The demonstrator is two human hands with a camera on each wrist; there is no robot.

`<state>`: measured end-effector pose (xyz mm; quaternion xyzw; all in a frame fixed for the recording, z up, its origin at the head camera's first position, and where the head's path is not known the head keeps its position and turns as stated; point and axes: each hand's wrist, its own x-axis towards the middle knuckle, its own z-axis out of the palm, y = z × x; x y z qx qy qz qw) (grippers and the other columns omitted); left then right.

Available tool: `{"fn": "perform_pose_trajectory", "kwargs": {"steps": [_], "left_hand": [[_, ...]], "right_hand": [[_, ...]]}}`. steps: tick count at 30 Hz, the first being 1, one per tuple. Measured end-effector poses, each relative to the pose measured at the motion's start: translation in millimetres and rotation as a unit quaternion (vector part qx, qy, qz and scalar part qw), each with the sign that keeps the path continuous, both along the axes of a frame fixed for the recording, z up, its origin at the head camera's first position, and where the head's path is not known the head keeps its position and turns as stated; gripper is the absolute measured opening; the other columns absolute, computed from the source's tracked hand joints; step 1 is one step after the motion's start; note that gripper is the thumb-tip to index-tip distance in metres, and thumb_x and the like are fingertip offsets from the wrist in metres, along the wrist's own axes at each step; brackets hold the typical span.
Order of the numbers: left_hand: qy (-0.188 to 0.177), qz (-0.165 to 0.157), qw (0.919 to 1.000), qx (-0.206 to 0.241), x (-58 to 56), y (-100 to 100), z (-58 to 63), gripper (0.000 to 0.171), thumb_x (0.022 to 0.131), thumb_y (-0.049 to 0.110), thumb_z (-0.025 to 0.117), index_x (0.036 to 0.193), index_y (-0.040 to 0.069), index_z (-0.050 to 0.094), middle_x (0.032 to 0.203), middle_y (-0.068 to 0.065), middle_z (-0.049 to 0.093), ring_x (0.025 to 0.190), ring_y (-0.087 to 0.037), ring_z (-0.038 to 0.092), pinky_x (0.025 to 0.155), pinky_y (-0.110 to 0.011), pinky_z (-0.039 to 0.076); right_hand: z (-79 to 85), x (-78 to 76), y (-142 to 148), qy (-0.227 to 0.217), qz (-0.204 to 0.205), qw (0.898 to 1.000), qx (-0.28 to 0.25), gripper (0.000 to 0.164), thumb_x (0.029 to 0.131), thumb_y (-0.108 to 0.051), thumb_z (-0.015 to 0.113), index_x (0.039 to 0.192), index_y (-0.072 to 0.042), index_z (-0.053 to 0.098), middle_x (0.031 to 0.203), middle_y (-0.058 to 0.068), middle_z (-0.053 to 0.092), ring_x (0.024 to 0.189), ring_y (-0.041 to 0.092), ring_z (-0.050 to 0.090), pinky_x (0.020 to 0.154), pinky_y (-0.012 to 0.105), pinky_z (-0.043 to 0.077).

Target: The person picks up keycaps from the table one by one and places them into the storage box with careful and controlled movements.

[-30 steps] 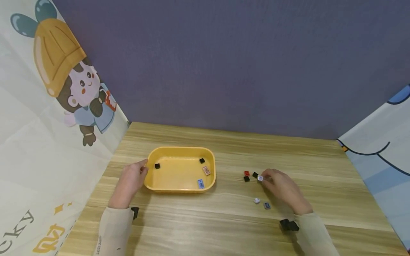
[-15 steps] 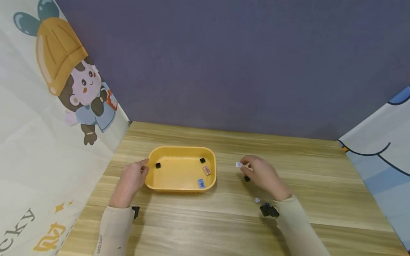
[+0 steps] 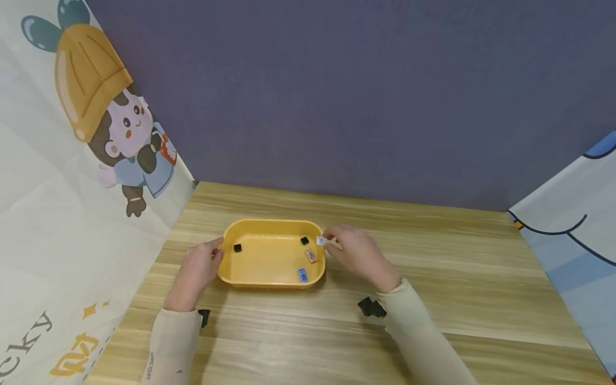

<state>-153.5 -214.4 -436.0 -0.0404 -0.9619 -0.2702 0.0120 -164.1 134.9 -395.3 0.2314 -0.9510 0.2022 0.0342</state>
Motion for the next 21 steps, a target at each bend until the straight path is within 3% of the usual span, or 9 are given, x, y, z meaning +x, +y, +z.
{"fn": "perform_pose_trajectory", "kwargs": {"steps": [12, 21], "left_hand": [[0.004, -0.001, 1.0, 0.007, -0.6, -0.7, -0.7, 0.036, 0.099, 0.001, 0.057, 0.132, -0.013, 0.057, 0.099, -0.024, 0.068, 0.055, -0.015, 0.049, 0.047, -0.026, 0.045], [0.012, -0.007, 0.9999, 0.007, 0.3, -1.1, -1.4, 0.035, 0.098, 0.0, 0.058, 0.131, -0.014, 0.057, 0.097, -0.025, 0.068, 0.053, -0.014, 0.048, 0.046, -0.025, 0.044]], "right_hand": [[-1.5, 2.2, -9.5, -0.004, 0.016, 1.0, -0.003, 0.018, 0.094, -0.021, 0.073, 0.109, -0.012, 0.071, 0.107, 0.0, 0.068, 0.093, 0.015, 0.064, 0.078, 0.032, 0.054], [-4.9, 4.1, -5.1, -0.022, 0.002, 1.0, -0.004, 0.021, 0.095, -0.019, 0.072, 0.114, -0.011, 0.071, 0.111, 0.002, 0.068, 0.096, 0.019, 0.065, 0.078, 0.036, 0.055]]}}
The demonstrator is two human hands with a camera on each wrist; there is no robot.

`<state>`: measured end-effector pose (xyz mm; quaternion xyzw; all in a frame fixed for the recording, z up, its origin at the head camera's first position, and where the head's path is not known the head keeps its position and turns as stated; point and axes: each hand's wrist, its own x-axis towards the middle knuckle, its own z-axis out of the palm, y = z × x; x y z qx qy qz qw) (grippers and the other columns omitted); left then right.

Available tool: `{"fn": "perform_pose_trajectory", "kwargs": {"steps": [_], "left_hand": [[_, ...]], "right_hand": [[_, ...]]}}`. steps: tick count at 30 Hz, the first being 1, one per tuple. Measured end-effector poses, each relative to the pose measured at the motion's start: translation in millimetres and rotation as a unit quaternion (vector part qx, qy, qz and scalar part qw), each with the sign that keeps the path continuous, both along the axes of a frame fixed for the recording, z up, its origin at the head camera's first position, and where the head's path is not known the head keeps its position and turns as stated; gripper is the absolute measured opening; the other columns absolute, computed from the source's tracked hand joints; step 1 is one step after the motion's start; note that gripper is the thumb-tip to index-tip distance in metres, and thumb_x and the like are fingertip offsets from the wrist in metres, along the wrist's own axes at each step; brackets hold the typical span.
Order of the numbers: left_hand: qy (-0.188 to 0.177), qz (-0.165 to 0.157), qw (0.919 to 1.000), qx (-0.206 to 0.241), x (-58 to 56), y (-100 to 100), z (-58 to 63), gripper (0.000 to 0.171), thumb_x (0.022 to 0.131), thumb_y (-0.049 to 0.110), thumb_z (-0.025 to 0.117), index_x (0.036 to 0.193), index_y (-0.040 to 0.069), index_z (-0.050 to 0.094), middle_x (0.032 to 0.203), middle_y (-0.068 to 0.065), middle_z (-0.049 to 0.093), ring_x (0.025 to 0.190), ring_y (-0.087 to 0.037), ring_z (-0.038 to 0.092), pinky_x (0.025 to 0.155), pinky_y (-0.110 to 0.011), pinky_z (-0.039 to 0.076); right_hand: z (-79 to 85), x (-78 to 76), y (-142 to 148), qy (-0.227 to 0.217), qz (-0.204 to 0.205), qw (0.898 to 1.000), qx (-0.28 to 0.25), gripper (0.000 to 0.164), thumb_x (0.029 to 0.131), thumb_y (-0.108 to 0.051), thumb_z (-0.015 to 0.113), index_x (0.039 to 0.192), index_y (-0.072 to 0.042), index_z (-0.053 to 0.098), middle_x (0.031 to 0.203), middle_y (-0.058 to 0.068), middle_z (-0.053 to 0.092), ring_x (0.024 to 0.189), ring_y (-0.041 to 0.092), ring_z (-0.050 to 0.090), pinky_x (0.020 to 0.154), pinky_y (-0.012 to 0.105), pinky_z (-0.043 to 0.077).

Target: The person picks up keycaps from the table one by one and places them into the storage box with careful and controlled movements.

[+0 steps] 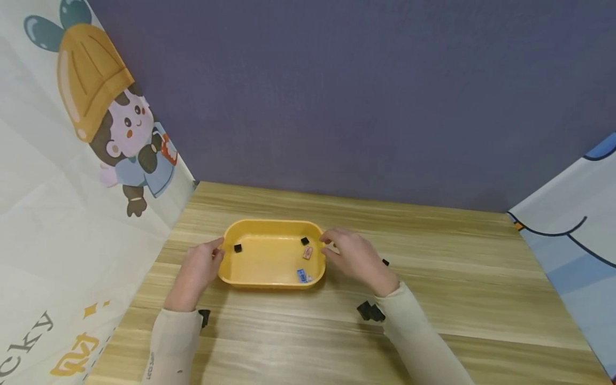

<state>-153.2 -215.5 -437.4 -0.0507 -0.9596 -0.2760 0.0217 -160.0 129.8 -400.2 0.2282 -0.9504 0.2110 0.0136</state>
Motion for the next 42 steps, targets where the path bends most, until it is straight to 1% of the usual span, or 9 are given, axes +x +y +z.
{"fn": "perform_pose_trajectory", "kwargs": {"steps": [4, 10, 16, 21, 26, 31, 36, 42], "left_hand": [[-0.005, 0.004, 1.0, 0.0, 0.8, 1, 1.5, 0.035, 0.098, 0.0, 0.058, 0.131, -0.013, 0.057, 0.097, -0.024, 0.068, 0.054, -0.015, 0.048, 0.046, -0.025, 0.044], [-0.009, 0.006, 0.9999, -0.002, 1.9, 0, 2.1, 0.036, 0.099, 0.0, 0.058, 0.132, -0.013, 0.057, 0.097, -0.024, 0.068, 0.054, -0.015, 0.049, 0.047, -0.026, 0.045], [-0.011, 0.006, 0.9999, -0.001, 3.1, 0, 2.0, 0.036, 0.099, 0.001, 0.058, 0.132, -0.014, 0.056, 0.098, -0.024, 0.068, 0.055, -0.015, 0.049, 0.047, -0.026, 0.045], [-0.014, 0.008, 0.9999, 0.0, 3.0, 0, 1.1, 0.036, 0.099, 0.001, 0.057, 0.132, -0.013, 0.056, 0.099, -0.025, 0.068, 0.055, -0.015, 0.049, 0.047, -0.026, 0.045], [-0.015, 0.009, 0.9998, 0.001, 2.9, 0, -0.4, 0.037, 0.099, 0.001, 0.057, 0.133, -0.013, 0.055, 0.101, -0.026, 0.068, 0.055, -0.015, 0.049, 0.047, -0.025, 0.045], [-0.014, 0.009, 0.9999, 0.001, 2.6, 0, -0.6, 0.036, 0.099, 0.001, 0.057, 0.133, -0.013, 0.056, 0.102, -0.026, 0.068, 0.057, -0.016, 0.05, 0.048, -0.026, 0.046], [-0.02, 0.01, 0.9997, 0.0, 1.7, 1, 0.3, 0.036, 0.099, 0.001, 0.057, 0.133, -0.012, 0.056, 0.102, -0.026, 0.068, 0.057, -0.016, 0.05, 0.048, -0.026, 0.046], [-0.018, 0.01, 0.9998, 0.0, 0.5, 1, 0.9, 0.036, 0.099, 0.001, 0.057, 0.133, -0.012, 0.055, 0.102, -0.026, 0.068, 0.055, -0.015, 0.049, 0.047, -0.026, 0.046]], "right_hand": [[-1.2, 2.0, 10, -0.004, -0.014, 1.0, 0.003, 0.021, 0.096, -0.02, 0.07, 0.114, -0.01, 0.071, 0.113, 0.003, 0.069, 0.097, 0.02, 0.065, 0.079, 0.038, 0.055], [-5.3, 7.8, 35, -0.004, -0.032, 0.999, 0.009, 0.02, 0.095, -0.018, 0.071, 0.113, -0.009, 0.07, 0.113, 0.005, 0.069, 0.097, 0.023, 0.065, 0.079, 0.042, 0.055], [-15.0, 11.4, 62, -0.013, -0.054, 0.998, 0.015, 0.023, 0.096, -0.017, 0.07, 0.116, -0.007, 0.07, 0.115, 0.008, 0.068, 0.097, 0.026, 0.065, 0.079, 0.044, 0.055], [-25.0, 13.2, 83, -0.027, -0.076, 0.997, 0.019, 0.024, 0.096, -0.016, 0.069, 0.117, -0.006, 0.07, 0.11, 0.007, 0.068, 0.096, 0.028, 0.065, 0.074, 0.045, 0.055], [-35.8, 14.2, 104, -0.019, -0.089, 0.996, 0.012, 0.022, 0.094, -0.013, 0.071, 0.114, -0.004, 0.069, 0.109, 0.011, 0.068, 0.094, 0.031, 0.065, 0.07, 0.045, 0.056], [-45.7, 13.4, 120, -0.014, -0.102, 0.994, 0.024, 0.022, 0.093, -0.01, 0.072, 0.113, -0.002, 0.069, 0.106, 0.012, 0.067, 0.089, 0.03, 0.066, 0.067, 0.044, 0.056], [-54.6, 12.8, 130, -0.029, -0.115, 0.992, 0.035, 0.021, 0.093, -0.01, 0.071, 0.112, 0.0, 0.069, 0.105, 0.014, 0.067, 0.086, 0.03, 0.067, 0.067, 0.045, 0.056], [-59.9, 12.6, 136, -0.062, -0.126, 0.989, 0.051, 0.026, 0.09, -0.011, 0.073, 0.112, 0.001, 0.068, 0.106, 0.016, 0.067, 0.089, 0.032, 0.067, 0.073, 0.048, 0.056]]}}
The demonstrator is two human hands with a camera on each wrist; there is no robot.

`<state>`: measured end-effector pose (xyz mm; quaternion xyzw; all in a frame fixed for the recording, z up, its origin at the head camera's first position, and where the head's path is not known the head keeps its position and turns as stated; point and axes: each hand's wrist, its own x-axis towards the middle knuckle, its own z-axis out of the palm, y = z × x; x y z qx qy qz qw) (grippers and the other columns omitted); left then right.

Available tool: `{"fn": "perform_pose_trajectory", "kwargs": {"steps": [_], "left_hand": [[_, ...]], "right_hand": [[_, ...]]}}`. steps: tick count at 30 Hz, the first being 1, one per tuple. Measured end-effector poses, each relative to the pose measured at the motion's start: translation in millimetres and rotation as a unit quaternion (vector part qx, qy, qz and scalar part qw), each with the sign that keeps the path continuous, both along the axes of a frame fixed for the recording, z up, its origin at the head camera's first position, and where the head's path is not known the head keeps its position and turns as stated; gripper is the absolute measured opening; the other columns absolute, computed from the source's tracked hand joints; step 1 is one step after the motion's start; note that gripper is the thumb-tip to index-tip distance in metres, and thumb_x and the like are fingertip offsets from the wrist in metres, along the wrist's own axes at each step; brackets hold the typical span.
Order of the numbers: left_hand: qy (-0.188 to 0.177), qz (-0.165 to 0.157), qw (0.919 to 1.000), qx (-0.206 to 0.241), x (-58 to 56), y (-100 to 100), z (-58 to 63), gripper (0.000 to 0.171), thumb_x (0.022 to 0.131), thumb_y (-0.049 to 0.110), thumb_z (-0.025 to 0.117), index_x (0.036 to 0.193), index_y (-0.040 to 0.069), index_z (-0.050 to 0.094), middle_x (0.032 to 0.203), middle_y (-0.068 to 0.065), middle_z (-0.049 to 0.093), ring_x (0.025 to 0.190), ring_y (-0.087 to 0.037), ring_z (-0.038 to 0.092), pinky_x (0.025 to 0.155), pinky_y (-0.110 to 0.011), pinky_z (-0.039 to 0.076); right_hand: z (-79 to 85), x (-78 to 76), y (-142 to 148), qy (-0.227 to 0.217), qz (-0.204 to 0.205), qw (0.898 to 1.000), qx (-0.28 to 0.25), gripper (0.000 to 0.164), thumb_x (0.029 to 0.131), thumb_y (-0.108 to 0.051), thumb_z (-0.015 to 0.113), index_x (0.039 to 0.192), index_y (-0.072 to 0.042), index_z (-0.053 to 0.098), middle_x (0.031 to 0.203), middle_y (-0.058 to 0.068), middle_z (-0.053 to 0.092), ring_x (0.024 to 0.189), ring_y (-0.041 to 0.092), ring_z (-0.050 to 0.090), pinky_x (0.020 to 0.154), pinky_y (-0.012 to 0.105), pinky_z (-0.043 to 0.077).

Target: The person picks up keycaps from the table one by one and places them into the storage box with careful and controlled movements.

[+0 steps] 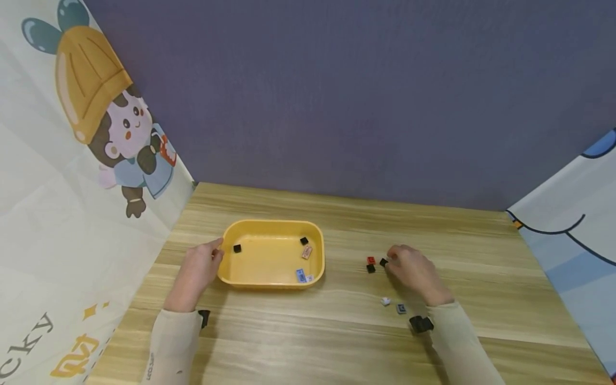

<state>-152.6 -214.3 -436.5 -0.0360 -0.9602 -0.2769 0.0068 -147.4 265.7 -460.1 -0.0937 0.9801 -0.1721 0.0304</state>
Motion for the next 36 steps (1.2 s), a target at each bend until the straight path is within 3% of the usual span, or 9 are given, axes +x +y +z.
{"fn": "perform_pose_trajectory", "kwargs": {"steps": [8, 36], "left_hand": [[0.013, -0.006, 0.9999, -0.004, -0.4, 0, -0.4, 0.036, 0.099, 0.0, 0.057, 0.132, -0.014, 0.056, 0.1, -0.027, 0.068, 0.053, -0.015, 0.049, 0.046, -0.026, 0.045], [0.019, -0.005, 0.9998, -0.004, 1.2, 1, 0.6, 0.035, 0.098, -0.001, 0.058, 0.13, -0.014, 0.058, 0.101, -0.027, 0.068, 0.056, -0.015, 0.05, 0.047, -0.026, 0.045]], "right_hand": [[-3.6, 2.0, 0, -0.032, -0.012, 0.999, 0.002, 0.026, 0.09, -0.018, 0.075, 0.109, -0.001, 0.068, 0.101, 0.011, 0.067, 0.087, 0.028, 0.065, 0.074, 0.047, 0.055], [-12.3, 1.3, 0, -0.029, -0.025, 0.999, 0.016, 0.022, 0.092, -0.021, 0.074, 0.105, -0.004, 0.069, 0.099, 0.009, 0.068, 0.082, 0.025, 0.065, 0.067, 0.044, 0.054]]}}
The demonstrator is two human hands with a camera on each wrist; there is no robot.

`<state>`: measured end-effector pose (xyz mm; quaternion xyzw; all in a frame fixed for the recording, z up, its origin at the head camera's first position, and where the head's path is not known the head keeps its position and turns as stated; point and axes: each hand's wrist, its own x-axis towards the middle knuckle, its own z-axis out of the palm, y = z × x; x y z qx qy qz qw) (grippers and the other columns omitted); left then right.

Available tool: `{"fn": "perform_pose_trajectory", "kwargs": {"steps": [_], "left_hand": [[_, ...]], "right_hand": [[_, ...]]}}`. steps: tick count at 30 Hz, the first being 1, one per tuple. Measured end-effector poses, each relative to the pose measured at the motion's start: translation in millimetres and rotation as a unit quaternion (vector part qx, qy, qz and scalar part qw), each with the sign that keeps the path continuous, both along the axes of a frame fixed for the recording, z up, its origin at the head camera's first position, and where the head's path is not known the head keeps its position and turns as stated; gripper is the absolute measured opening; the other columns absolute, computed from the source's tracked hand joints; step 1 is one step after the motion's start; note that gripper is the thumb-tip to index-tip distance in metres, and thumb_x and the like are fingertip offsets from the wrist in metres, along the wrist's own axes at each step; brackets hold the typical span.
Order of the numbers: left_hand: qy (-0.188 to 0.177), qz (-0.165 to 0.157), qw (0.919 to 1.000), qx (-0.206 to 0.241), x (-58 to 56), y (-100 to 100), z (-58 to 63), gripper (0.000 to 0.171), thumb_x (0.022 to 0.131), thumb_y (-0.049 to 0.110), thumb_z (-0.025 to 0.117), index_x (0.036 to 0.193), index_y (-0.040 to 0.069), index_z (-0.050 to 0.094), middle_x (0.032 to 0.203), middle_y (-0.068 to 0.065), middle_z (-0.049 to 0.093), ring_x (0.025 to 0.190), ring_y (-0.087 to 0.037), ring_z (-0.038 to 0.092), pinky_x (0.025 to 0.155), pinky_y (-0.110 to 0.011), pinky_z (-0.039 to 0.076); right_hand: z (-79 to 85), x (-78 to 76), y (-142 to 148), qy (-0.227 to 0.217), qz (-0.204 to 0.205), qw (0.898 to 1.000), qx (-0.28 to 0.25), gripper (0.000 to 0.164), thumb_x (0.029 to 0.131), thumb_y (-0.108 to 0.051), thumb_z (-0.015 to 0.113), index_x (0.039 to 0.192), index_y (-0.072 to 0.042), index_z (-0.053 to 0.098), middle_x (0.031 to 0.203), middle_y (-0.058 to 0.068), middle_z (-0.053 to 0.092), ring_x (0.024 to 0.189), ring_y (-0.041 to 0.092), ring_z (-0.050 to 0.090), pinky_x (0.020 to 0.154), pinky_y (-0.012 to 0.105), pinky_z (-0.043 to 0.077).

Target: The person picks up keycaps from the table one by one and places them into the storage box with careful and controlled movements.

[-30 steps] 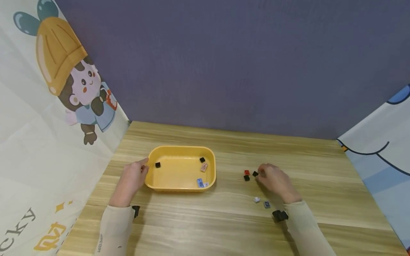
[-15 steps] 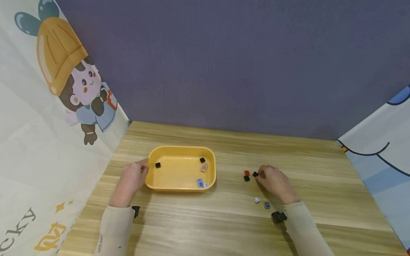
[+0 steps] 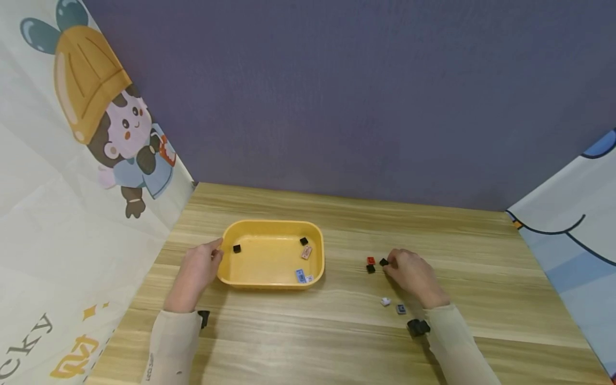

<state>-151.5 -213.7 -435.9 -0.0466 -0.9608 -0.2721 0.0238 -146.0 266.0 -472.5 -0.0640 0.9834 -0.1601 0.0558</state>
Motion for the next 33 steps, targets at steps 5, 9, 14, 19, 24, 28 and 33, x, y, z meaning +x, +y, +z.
{"fn": "perform_pose_trajectory", "kwargs": {"steps": [5, 9, 14, 19, 24, 28, 33], "left_hand": [[0.001, 0.0, 1.0, 0.004, -0.6, 0, -1.1, 0.035, 0.098, -0.001, 0.058, 0.13, -0.014, 0.057, 0.101, -0.027, 0.068, 0.054, -0.015, 0.049, 0.046, -0.025, 0.044], [0.0, -0.001, 1.0, 0.003, -1.1, -1, -2.5, 0.035, 0.098, 0.0, 0.057, 0.131, -0.014, 0.057, 0.102, -0.028, 0.068, 0.054, -0.015, 0.049, 0.046, -0.025, 0.044], [-0.005, -0.002, 1.0, 0.003, -1.0, -2, -4.0, 0.036, 0.098, 0.0, 0.057, 0.131, -0.014, 0.056, 0.103, -0.028, 0.068, 0.056, -0.015, 0.051, 0.047, -0.026, 0.046], [-0.011, -0.003, 0.9999, 0.006, -0.7, -3, -3.9, 0.036, 0.099, 0.0, 0.056, 0.132, -0.014, 0.055, 0.103, -0.028, 0.068, 0.055, -0.015, 0.05, 0.047, -0.026, 0.046], [-0.012, 0.0, 0.9999, 0.004, -1.2, -3, -3.6, 0.037, 0.099, 0.001, 0.056, 0.133, -0.013, 0.055, 0.104, -0.028, 0.068, 0.055, -0.015, 0.05, 0.047, -0.026, 0.046], [-0.005, -0.001, 1.0, 0.002, -1.1, -3, -3.2, 0.036, 0.098, 0.001, 0.057, 0.132, -0.013, 0.056, 0.103, -0.028, 0.068, 0.055, -0.015, 0.05, 0.047, -0.026, 0.046], [-0.001, -0.004, 1.0, 0.002, -1.6, -2, -2.0, 0.036, 0.098, 0.0, 0.057, 0.131, -0.014, 0.057, 0.103, -0.028, 0.068, 0.057, -0.016, 0.052, 0.048, -0.026, 0.046]], "right_hand": [[-0.7, 0.3, -1, 0.0, -0.005, 1.0, 0.002, 0.019, 0.092, -0.018, 0.073, 0.104, -0.005, 0.07, 0.098, 0.008, 0.067, 0.081, 0.025, 0.065, 0.068, 0.045, 0.055], [-1.1, 0.6, -2, 0.001, -0.006, 1.0, 0.002, 0.017, 0.091, -0.016, 0.072, 0.103, -0.004, 0.07, 0.097, 0.009, 0.067, 0.082, 0.025, 0.064, 0.068, 0.046, 0.054], [2.6, -0.2, -2, 0.021, -0.002, 1.0, -0.009, 0.017, 0.091, -0.013, 0.07, 0.104, -0.003, 0.07, 0.099, 0.011, 0.068, 0.081, 0.025, 0.065, 0.068, 0.046, 0.055], [16.3, -4.3, -11, 0.052, 0.014, 0.998, -0.026, 0.019, 0.092, -0.016, 0.069, 0.106, -0.003, 0.07, 0.101, 0.011, 0.068, 0.079, 0.023, 0.065, 0.064, 0.043, 0.055], [38.3, -12.8, -32, 0.073, 0.038, 0.996, -0.015, 0.02, 0.092, -0.019, 0.073, 0.106, -0.005, 0.071, 0.101, 0.009, 0.069, 0.073, 0.018, 0.063, 0.06, 0.038, 0.053], [57.2, -21.2, -54, 0.087, 0.063, 0.994, -0.004, 0.02, 0.092, -0.02, 0.074, 0.106, -0.006, 0.071, 0.101, 0.009, 0.07, 0.071, 0.016, 0.063, 0.057, 0.035, 0.052], [76.8, -32.1, -86, 0.091, 0.094, 0.991, 0.006, 0.023, 0.094, -0.025, 0.071, 0.109, -0.008, 0.072, 0.105, 0.009, 0.07, 0.077, 0.018, 0.065, 0.064, 0.038, 0.055]]}}
